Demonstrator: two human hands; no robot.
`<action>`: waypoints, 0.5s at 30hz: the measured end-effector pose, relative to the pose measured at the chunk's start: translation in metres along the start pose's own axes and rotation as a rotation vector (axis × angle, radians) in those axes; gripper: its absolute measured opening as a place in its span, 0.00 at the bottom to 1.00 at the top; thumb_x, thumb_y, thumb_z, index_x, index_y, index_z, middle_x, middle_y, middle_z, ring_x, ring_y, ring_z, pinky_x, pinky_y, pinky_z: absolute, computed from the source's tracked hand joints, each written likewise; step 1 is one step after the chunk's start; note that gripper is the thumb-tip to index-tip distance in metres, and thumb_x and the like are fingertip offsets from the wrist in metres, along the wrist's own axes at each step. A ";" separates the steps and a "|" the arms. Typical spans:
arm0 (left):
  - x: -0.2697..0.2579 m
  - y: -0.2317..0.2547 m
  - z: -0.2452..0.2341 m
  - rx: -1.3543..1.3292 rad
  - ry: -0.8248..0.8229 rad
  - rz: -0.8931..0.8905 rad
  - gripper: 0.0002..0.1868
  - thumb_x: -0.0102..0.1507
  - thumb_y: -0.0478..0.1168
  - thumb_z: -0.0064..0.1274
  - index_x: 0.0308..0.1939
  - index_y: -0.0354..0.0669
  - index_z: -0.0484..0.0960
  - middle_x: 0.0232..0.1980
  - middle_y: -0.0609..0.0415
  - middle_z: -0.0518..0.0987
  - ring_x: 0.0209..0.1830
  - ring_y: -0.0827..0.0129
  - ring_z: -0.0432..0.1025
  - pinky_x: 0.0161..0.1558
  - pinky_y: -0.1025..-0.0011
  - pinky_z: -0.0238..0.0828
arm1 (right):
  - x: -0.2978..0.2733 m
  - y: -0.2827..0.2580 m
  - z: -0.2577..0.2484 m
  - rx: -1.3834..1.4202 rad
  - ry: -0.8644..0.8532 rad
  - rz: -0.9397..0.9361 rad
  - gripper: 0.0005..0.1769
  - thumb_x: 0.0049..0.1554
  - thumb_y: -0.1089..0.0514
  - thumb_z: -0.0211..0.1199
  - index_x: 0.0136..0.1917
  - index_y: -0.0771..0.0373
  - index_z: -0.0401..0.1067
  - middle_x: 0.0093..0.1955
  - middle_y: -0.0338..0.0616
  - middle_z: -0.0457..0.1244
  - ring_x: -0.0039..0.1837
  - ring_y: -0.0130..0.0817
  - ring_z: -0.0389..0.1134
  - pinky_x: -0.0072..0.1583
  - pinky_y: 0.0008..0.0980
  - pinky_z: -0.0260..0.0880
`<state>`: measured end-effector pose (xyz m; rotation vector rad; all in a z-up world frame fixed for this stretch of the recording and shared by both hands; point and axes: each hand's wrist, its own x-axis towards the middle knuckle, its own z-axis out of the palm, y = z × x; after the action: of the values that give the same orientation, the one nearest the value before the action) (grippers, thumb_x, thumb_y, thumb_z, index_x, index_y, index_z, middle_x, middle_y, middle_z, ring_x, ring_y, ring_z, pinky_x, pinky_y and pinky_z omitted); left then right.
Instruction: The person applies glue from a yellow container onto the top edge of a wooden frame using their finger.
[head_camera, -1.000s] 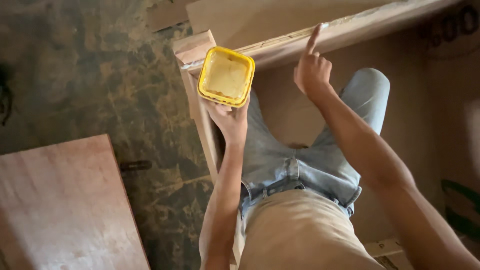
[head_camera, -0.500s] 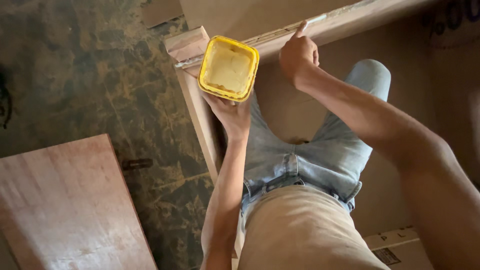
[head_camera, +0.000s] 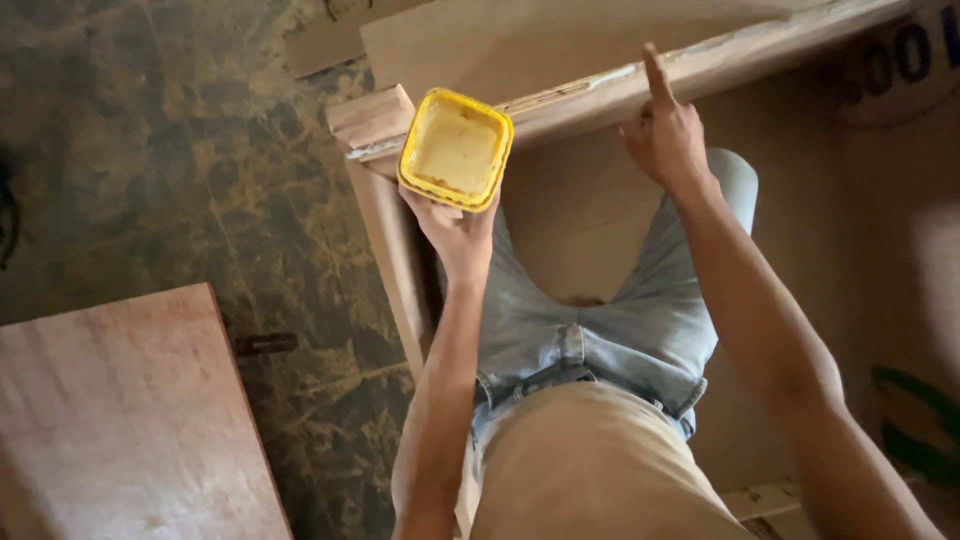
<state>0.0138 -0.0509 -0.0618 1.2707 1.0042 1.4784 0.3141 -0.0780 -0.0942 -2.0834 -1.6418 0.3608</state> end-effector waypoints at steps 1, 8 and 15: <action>0.002 -0.001 0.002 -0.002 0.000 -0.001 0.51 0.59 0.29 0.72 0.77 0.37 0.53 0.72 0.47 0.65 0.70 0.62 0.68 0.72 0.63 0.68 | -0.001 0.002 0.000 -0.124 0.032 0.054 0.51 0.60 0.65 0.58 0.90 0.59 0.38 0.37 0.55 0.67 0.37 0.51 0.68 0.44 0.50 0.70; 0.007 -0.007 0.014 -0.159 -0.078 -0.059 0.51 0.60 0.31 0.71 0.78 0.38 0.51 0.72 0.49 0.65 0.70 0.64 0.68 0.71 0.63 0.70 | -0.001 -0.020 0.022 -0.152 -0.187 0.256 0.52 0.60 0.63 0.53 0.88 0.57 0.28 0.36 0.53 0.66 0.34 0.51 0.69 0.36 0.48 0.76; 0.005 -0.008 0.019 0.044 -0.076 -0.067 0.50 0.59 0.35 0.73 0.77 0.36 0.55 0.65 0.48 0.72 0.61 0.66 0.72 0.63 0.68 0.71 | 0.000 0.002 0.019 -0.070 0.032 0.041 0.50 0.59 0.62 0.56 0.87 0.54 0.35 0.36 0.59 0.66 0.38 0.58 0.68 0.43 0.56 0.70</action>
<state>0.0333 -0.0432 -0.0657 1.3025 1.0245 1.3537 0.3066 -0.0745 -0.1113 -2.1654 -1.6172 0.2858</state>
